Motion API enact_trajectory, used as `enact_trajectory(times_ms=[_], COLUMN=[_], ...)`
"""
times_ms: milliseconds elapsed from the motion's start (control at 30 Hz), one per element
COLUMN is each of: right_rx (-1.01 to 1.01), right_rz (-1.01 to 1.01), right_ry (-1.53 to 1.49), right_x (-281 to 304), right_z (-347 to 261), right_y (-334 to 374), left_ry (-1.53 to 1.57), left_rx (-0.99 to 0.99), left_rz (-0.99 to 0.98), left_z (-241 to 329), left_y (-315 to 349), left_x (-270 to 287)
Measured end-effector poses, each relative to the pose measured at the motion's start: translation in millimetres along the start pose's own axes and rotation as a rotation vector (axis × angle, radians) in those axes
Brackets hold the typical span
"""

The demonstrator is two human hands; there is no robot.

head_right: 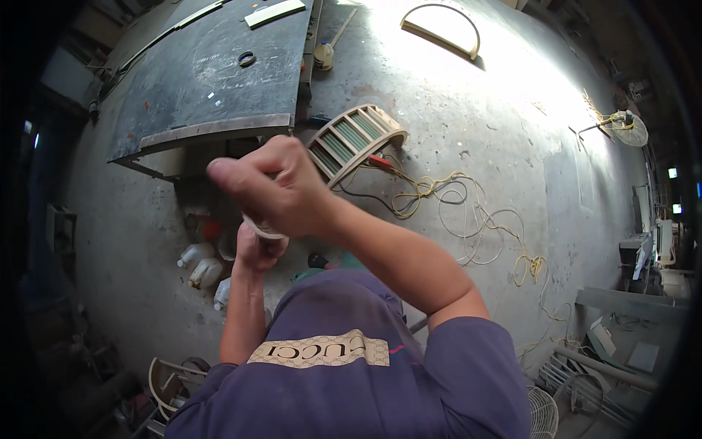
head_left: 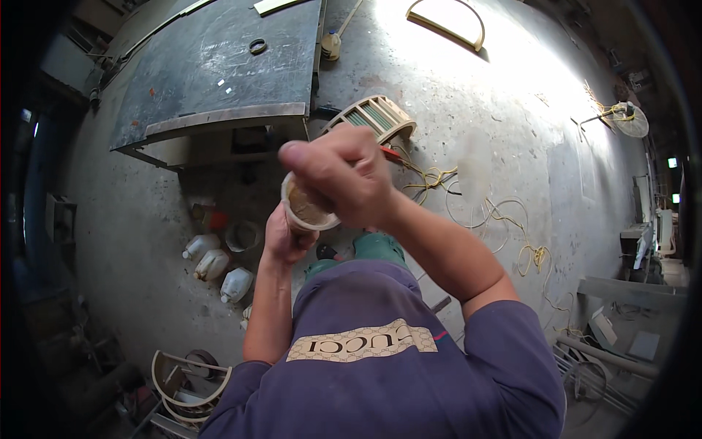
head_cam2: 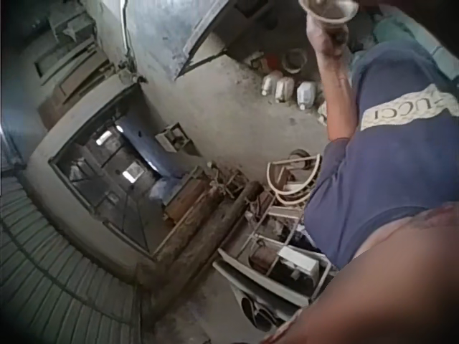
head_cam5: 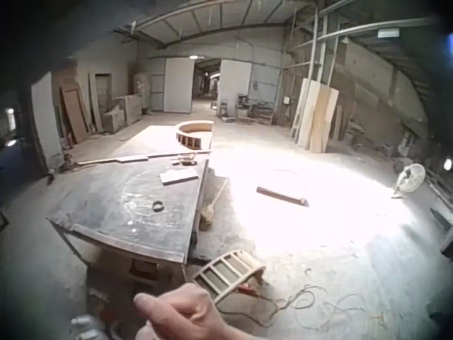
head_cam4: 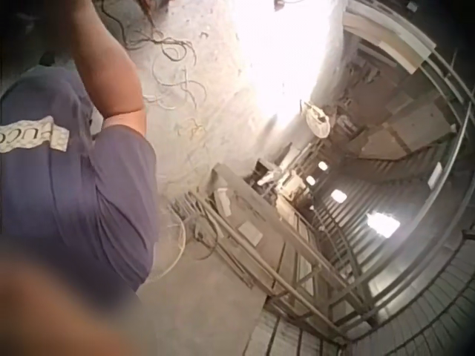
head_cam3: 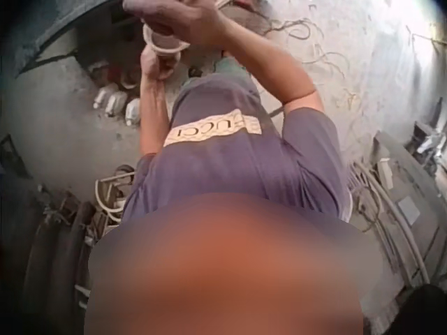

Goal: Applying adhesive or wood filler to the internal sections of a curved wooden frame using a scraper tool.

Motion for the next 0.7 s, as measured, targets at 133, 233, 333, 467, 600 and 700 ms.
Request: enact_trajectory(times_ms=[133, 233, 333, 467, 600, 700], right_rx=[-0.036, -0.069, -0.096, 0.042, -0.048, -0.070], right_rz=[-0.100, -0.127, 0.084, 0.047, -0.091, 0.063], right_ry=[-0.320, -0.241, -0.174, -0.207, -0.463, -0.288], right_x=[-22.5, 3.7, 11.6, -7.9, 21.6, 28.1], right_z=[-1.8, -13.4, -13.9, -13.4, -19.0, -23.4], right_y=[8.3, 11.8, 3.7, 1.0, 16.9, -3.0], left_ry=[-0.390, -0.011, -0.002, 0.005, 0.259, 0.007], left_rx=[-0.297, -0.111, 0.039, -0.075, -0.040, -0.086], left_rz=[0.137, 0.197, 0.143, 0.100, 0.565, -0.003], left_z=[14.2, 28.8, 11.8, 10.7, 43.2, 20.2], left_y=[7.6, 20.1, 0.4, -13.0, -6.1, -6.2], left_x=[-27.0, -38.2, -11.5, -51.1, -78.1, -28.8])
Point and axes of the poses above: each hand's wrist, its own y-axis away from the middle knuckle, its own x-axis out of the back of the hand, z = x × y, the point moved 1 cm from there along -y, towards the middle knuckle, and after that the axes turned 4 degrees about x, right-handed, at the moved point
